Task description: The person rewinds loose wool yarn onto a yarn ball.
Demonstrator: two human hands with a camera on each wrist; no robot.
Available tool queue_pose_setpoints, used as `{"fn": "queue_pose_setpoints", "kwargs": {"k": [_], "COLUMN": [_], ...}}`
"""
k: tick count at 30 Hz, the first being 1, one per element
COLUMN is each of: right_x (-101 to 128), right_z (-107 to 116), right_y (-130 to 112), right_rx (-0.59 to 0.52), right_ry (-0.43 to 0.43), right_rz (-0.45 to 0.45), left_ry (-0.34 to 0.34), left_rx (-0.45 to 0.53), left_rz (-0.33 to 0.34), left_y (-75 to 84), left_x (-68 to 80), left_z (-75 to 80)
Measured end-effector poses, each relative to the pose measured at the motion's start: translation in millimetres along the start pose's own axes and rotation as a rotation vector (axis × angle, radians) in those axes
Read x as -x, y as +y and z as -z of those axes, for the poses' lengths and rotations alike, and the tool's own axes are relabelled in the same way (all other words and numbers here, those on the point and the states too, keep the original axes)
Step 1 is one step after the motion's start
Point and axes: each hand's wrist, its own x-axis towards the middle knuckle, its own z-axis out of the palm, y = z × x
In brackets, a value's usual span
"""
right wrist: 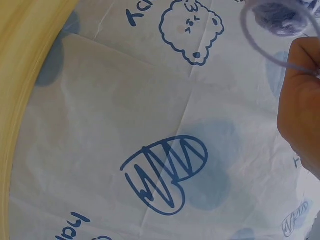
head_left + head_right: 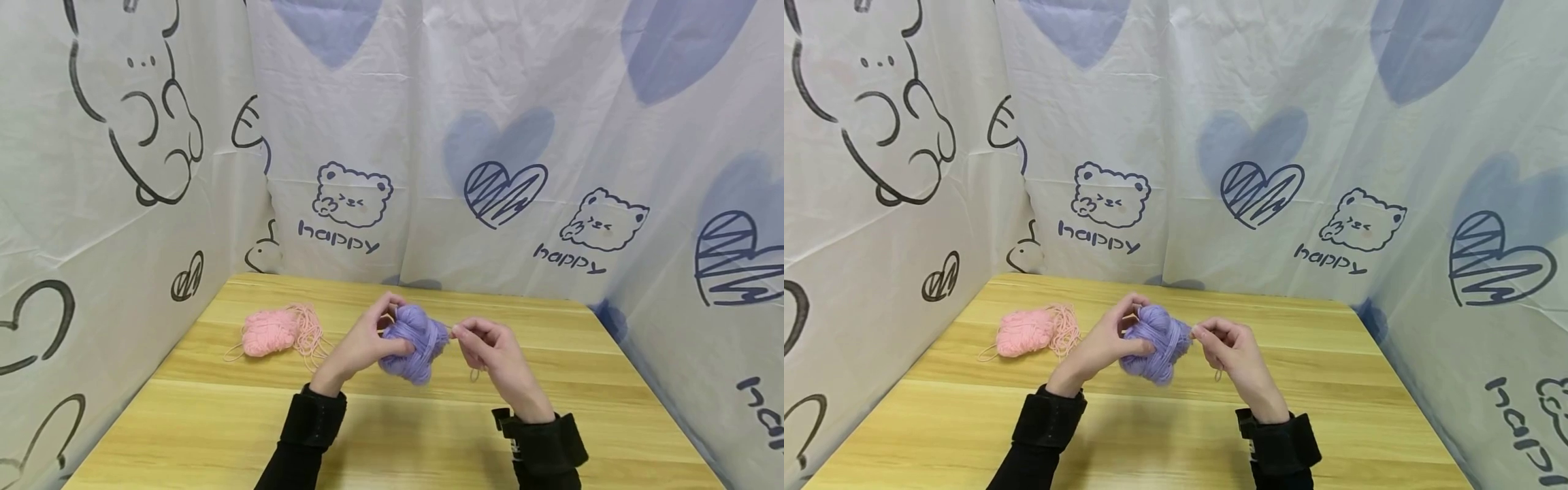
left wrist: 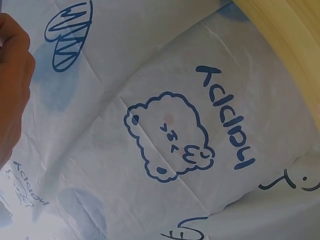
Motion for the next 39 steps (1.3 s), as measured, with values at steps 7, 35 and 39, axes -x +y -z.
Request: {"fn": "queue_pose_setpoints", "kwargs": {"k": [7, 35, 39], "right_x": [2.2, -8.4, -6.7], "right_z": [-4.0, 5.3, 3.6], "right_y": [-2.5, 25.1, 17.5], "right_rx": [0.050, -0.062, -0.088], "right_ry": [-0.047, -0.133, -0.061], "right_rz": [0.019, -0.163, -0.113], "left_ry": [0.175, -0.297, -0.273], "left_rx": [0.060, 0.384, 0.218], "left_rz": [0.014, -0.144, -0.093], "left_y": [-1.9, 6.0, 4.7], "left_x": [-3.7, 6.6, 7.0], "left_z": [0.0, 10.2, 7.8]}}
